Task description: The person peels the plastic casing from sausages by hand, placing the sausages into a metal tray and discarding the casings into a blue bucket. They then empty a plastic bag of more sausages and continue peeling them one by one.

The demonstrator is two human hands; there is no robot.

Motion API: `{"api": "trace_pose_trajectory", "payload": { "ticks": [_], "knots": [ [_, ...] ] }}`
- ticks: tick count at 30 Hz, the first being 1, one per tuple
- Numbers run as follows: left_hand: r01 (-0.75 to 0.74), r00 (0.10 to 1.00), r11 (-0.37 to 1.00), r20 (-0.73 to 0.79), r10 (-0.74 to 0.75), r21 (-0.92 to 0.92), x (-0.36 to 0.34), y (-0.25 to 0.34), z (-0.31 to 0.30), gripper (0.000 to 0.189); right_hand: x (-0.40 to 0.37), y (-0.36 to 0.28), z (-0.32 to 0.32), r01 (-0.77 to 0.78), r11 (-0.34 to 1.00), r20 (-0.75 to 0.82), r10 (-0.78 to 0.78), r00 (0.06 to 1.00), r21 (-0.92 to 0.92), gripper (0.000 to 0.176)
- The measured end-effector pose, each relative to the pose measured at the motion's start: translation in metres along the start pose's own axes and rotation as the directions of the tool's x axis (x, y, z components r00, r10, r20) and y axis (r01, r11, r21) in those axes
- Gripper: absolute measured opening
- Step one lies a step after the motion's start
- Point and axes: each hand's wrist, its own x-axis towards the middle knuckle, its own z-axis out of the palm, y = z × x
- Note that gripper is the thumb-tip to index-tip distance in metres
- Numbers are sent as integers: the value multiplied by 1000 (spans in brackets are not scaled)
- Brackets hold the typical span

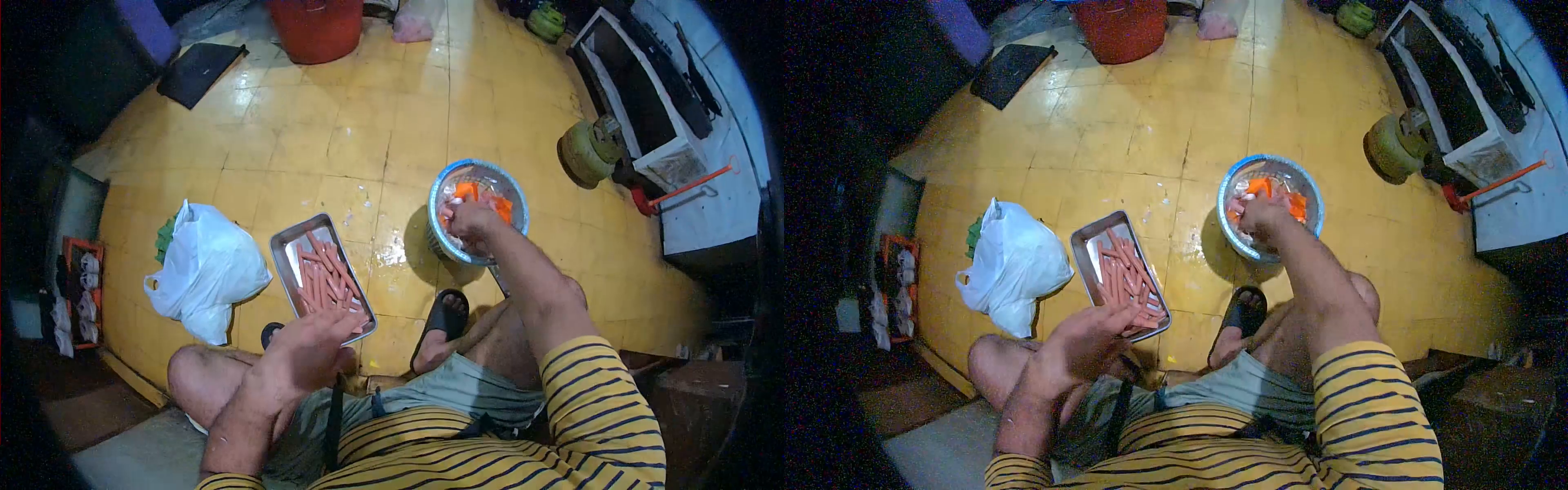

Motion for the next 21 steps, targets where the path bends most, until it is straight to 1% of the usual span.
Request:
{"api": "trace_pose_trajectory", "payload": {
  "ticks": [1, 2, 3, 4, 6, 7, 8, 9, 10, 11, 12, 13, 14, 15, 16, 17, 18, 19, 20, 21],
  "knots": [
    [4, 1000, 1000, 9, -4, 2, 2, -4, 4, 50, 13, 1, -1, -83, 995, 121, 76, 990, 52, 45],
    [-26, 999, 994, -38, 22, -107, 2, -11, 11, 49, 26, 1, 0, -167, 982, 244, 140, 960, 92, 51],
    [-59, 995, 975, -88, 41, -215, 2, -14, 14, 48, 38, 2, 6, -164, 986, 266, 149, 952, 34, 51],
    [-51, 996, 975, -81, 35, -216, 3, -14, 14, 48, 45, 4, 15, -159, 986, 272, 143, 952, 39, 51],
    [1, 999, 991, -32, -6, -132, 7, -11, 7, 46, 57, 11, 28, -254, 958, 220, 221, 950, 133, 49],
    [4, 999, 991, -34, -9, -131, 7, -12, 7, 46, 60, 11, 36, -250, 959, 217, 218, 951, 133, 49],
    [123, 992, 935, 46, -114, -332, 8, -14, 9, 47, 58, 8, 39, -244, 966, 124, 232, 965, 87, 47],
    [238, 971, 829, 138, -195, -506, 9, -17, 10, 47, 58, 5, 37, -242, 969, 22, 242, 970, 41, 46],
    [230, 973, 835, 122, -195, -500, 9, -22, 13, 47, 56, 6, 33, -241, 970, 4, 241, 971, 42, 46],
    [62, 998, 967, -16, -68, -247, 9, -25, 17, 47, 43, 3, 18, -181, 983, 37, 180, 983, 33, 45],
    [-88, 990, 995, -109, 92, 43, 7, -26, 19, 47, 32, 0, 7, -122, 992, 76, 120, 990, 24, 44],
    [-94, 988, 994, -116, 99, 48, 4, -26, 22, 47, 42, 0, 9, -180, 983, 169, 172, 971, 36, 51],
    [-42, 998, 997, -53, 46, 67, 4, -23, 20, 46, 44, 4, 13, -185, 982, 158, 177, 971, 33, 51],
    [10, 1000, 996, 3, -11, 90, 2, -21, 17, 46, 45, 12, 13, -172, 967, 163, 141, 976, 191, 52],
    [10, 1000, 996, -8, -9, 91, -3, -21, 16, 46, 46, 20, 15, -153, 927, 170, 99, 980, 342, 54],
    [15, 1000, 995, -12, -14, 100, -8, -20, 17, 45, 40, 25, 9, -153, 930, 166, 102, 981, 335, 54],
    [18, 1000, 994, -15, -16, 106, -12, -18, 18, 44, 31, 31, -2, -245, 826, 273, 115, 955, 507, 53],
    [12, 1000, 995, -24, -9, 100, -16, -16, 18, 44, 22, 37, -14, -343, 684, 377, 106, 920, 644, 52],
    [7, 999, 996, -38, -4, 84, -19, -14, 18, 44, 7, 40, -28, -347, 688, 375, 116, 920, 637, 52],
    [3, 999, 998, -50, 0, 68, -22, -13, 18, 44, -12, 42, -45, -203, 688, 236, 48, 971, 696, 51]
  ]
}}
